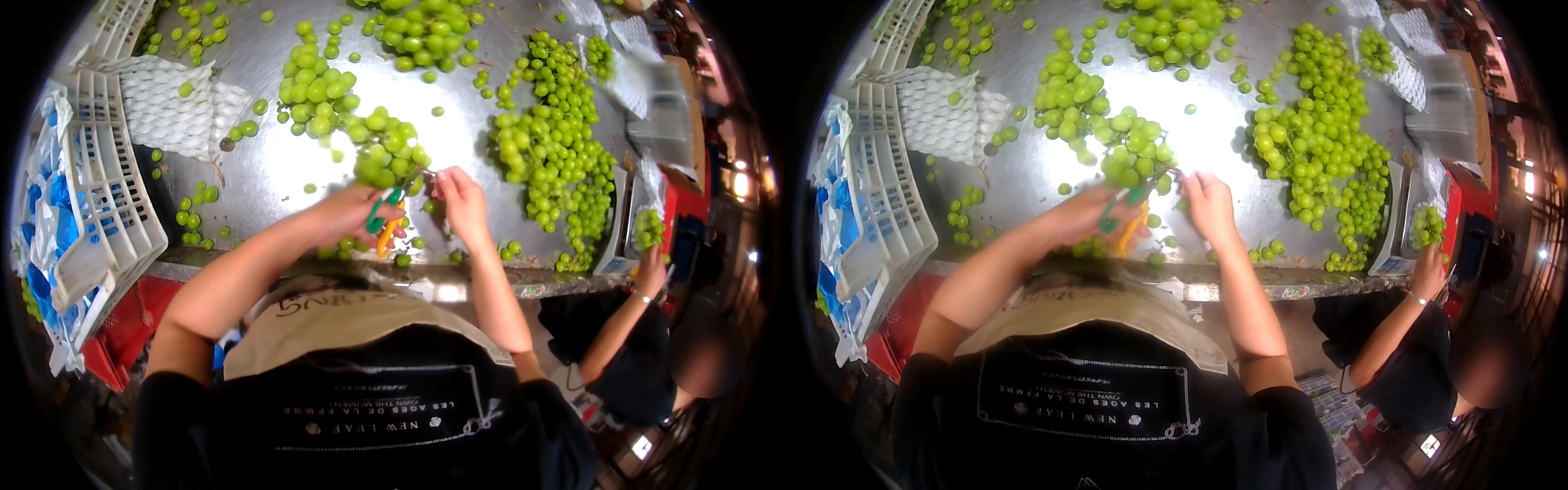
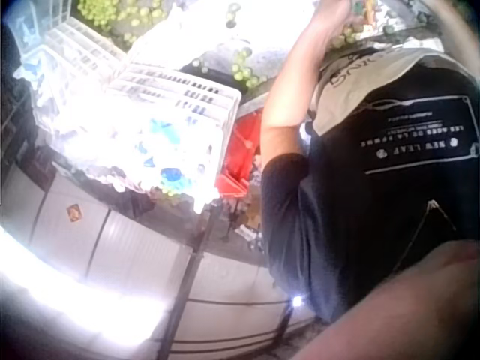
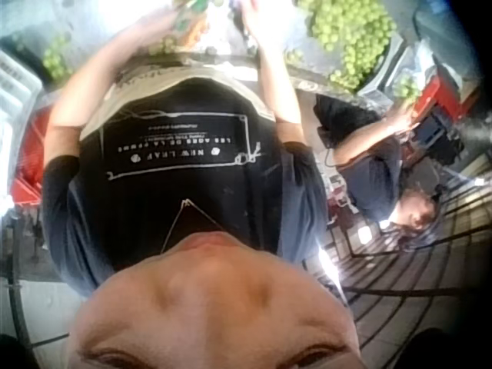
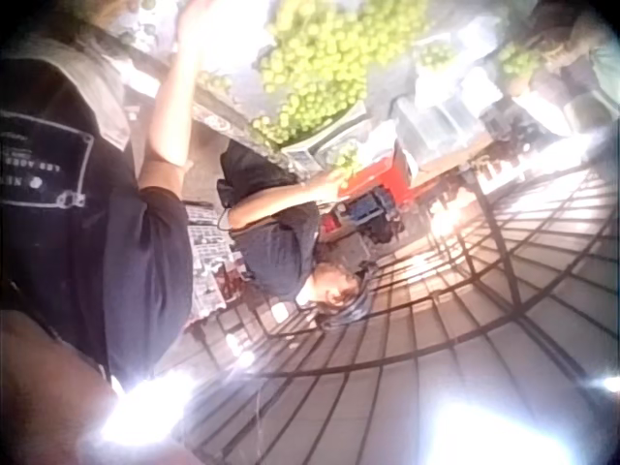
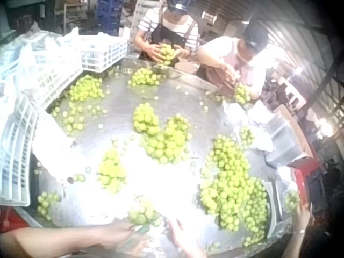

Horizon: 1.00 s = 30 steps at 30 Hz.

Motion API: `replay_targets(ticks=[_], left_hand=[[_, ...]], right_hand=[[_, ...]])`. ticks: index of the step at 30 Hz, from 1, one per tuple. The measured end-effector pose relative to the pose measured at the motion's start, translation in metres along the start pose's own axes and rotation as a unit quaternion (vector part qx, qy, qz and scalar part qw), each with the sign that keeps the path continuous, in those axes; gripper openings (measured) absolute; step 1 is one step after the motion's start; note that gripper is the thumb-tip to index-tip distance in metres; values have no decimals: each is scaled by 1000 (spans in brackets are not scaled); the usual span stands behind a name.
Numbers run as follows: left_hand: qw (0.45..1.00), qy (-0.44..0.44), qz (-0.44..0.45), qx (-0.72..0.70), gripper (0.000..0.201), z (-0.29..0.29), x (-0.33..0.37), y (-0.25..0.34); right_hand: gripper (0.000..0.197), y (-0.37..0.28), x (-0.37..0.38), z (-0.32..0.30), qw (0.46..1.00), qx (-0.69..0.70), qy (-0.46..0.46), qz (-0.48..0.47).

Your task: The person sorts bunches of grapes at a table, using scissors to trim the stems and placing selected bunches into a plastic crate lined with protective materials.

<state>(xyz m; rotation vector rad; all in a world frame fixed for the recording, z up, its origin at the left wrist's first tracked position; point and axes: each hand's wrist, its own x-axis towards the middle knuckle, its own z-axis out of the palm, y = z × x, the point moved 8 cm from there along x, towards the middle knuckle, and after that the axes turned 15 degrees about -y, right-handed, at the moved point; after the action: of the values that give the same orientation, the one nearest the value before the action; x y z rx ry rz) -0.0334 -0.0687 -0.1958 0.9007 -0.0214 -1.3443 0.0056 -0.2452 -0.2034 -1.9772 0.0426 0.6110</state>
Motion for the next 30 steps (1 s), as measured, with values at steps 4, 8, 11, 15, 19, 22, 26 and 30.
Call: replay_targets(ticks=[4, 8, 11, 15, 19, 22, 26, 30], left_hand=[[999, 14, -3, 33, 36, -1, 1, 5], [998, 55, -3, 6, 35, -5, -3, -7], [996, 53, -15, -76, 33, -2, -4, -15], [997, 72, -41, 5, 26, -4, -1, -13], [995, 71, -4, 73, 28, -3, 0, -10], [986, 100, -32, 126, 28, 5, -13, 4], [977, 113, -56, 172, 28, -5, -9, -7], [974, 126, -32, 183, 25, -11, -9, -11]], right_hand=[[31, -2, -2, -1, 1000, -22, 7, 8], [41, 0, -16, 21, 987, 29, -92, 128], [49, 8, -24, 65, 946, 196, -208, 155], [59, -31, -40, 103, 837, 445, -278, 158], [50, -38, -49, 115, 838, 442, -220, 232], [52, -38, -49, 120, 838, 424, -250, 236], [30, -49, -43, 123, 829, 480, -231, 168], [24, -43, -43, 126, 824, 501, -214, 155]])
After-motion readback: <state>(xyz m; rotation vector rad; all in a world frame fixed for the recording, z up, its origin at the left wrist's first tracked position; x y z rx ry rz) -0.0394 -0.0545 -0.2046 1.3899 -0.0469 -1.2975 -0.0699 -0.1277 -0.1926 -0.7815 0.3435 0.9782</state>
